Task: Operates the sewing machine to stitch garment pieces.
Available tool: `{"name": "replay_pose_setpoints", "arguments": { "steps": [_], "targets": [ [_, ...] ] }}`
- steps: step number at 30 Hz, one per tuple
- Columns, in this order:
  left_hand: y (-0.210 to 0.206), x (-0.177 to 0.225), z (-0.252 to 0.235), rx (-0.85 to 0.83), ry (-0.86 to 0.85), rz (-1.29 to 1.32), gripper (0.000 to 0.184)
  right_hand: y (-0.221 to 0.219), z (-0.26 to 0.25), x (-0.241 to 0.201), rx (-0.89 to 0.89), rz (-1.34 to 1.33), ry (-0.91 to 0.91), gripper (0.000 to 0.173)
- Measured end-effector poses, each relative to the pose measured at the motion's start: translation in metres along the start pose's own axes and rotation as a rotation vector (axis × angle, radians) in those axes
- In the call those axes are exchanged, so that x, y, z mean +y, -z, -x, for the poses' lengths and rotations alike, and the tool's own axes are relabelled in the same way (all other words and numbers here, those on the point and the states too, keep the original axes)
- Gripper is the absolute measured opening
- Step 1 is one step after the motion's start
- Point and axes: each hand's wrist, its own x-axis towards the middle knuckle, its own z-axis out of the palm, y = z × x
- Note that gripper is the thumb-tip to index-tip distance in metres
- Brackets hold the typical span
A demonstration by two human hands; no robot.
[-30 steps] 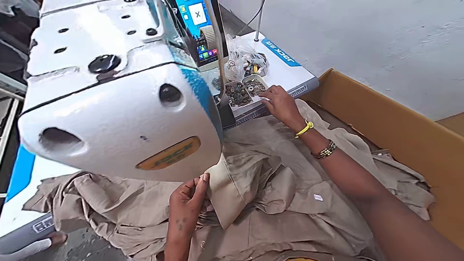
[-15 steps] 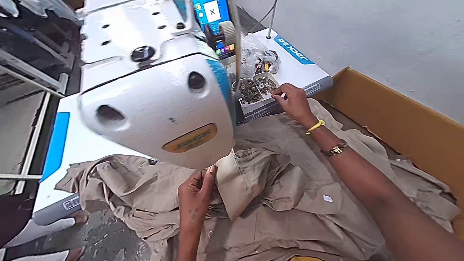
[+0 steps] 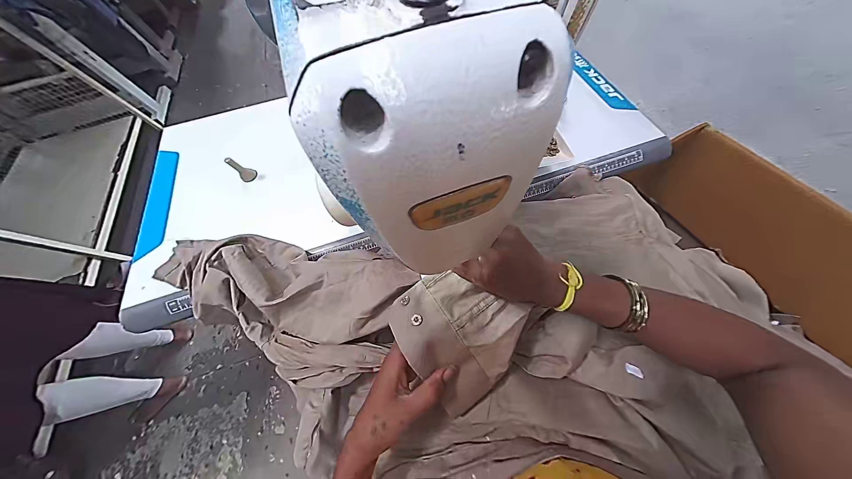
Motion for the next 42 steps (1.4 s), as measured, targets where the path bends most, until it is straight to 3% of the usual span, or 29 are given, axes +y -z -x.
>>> {"name": "replay_pose_setpoints", "arguments": {
  "steps": [2,3,5,7,9,11,13,14,16,18,20,21,23,25,31,35,42],
  "targets": [
    [-0.015,0.014,-0.017,0.226,0.107,0.034,0.058,-0.003,0.003,0.0,0.023,-0.029,-0.054,0.014],
    [-0.02,0.019,-0.029,0.336,0.15,0.048,0.052,-0.003,0.006,-0.001,0.043,-0.082,-0.116,0.014],
    [-0.025,0.024,-0.051,0.456,0.091,0.062,0.022,0.002,0.01,0.001,0.105,-0.248,-0.296,0.017],
    [-0.028,0.026,-0.05,0.378,-0.169,-0.128,0.015,0.019,0.01,0.003,0.163,-0.454,-0.435,0.025],
    [-0.039,0.033,-0.038,0.214,-0.453,-0.412,0.027,0.043,0.009,0.001,0.031,-0.767,-0.439,0.043],
    [-0.05,0.043,-0.03,0.153,-0.698,-0.555,0.026,0.057,0.007,0.0,-0.251,-1.227,-0.258,0.065],
    [-0.037,0.05,-0.025,0.209,-0.844,-0.671,0.014,0.057,0.004,-0.002,-0.404,-1.66,-0.091,0.065],
    [-0.021,0.051,-0.023,0.278,-0.863,-0.744,0.011,0.059,0.006,0.001,-0.421,-1.776,-0.092,0.062],
    [0.01,0.043,-0.023,0.44,-0.831,-0.86,0.013,0.061,0.016,0.013,-0.354,-1.75,-0.29,0.053],
    [0.028,0.019,-0.028,0.536,-0.694,-0.828,0.025,0.051,0.021,0.018,-0.292,-1.534,-0.642,0.035],
    [0.033,-0.01,-0.037,0.602,-0.461,-0.632,0.028,0.026,0.018,0.018,-0.256,-1.27,-0.951,0.029],
    [0.035,-0.019,-0.043,0.633,-0.343,-0.503,0.021,0.013,0.015,0.019,-0.235,-1.16,-1.001,0.028],
    [0.035,-0.023,-0.043,0.676,-0.156,-0.329,0.015,-0.004,0.012,0.015,-0.247,-0.991,-0.979,0.029],
    [0.037,-0.023,-0.041,0.674,-0.1,-0.263,0.015,-0.006,0.004,0.011,-0.292,-0.878,-0.968,0.032],
    [0.035,-0.034,-0.043,0.661,-0.122,-0.223,0.014,-0.001,-0.007,0.008,-0.336,-0.865,-1.034,0.029],
    [0.034,-0.022,-0.042,0.663,-0.129,-0.238,0.015,0.006,0.006,0.02,-0.357,-1.07,-0.984,0.022],
    [0.037,0.001,-0.056,0.626,-0.125,-0.383,0.017,-0.001,0.02,0.026,-0.24,-1.064,-1.071,0.019]
  ]
}}
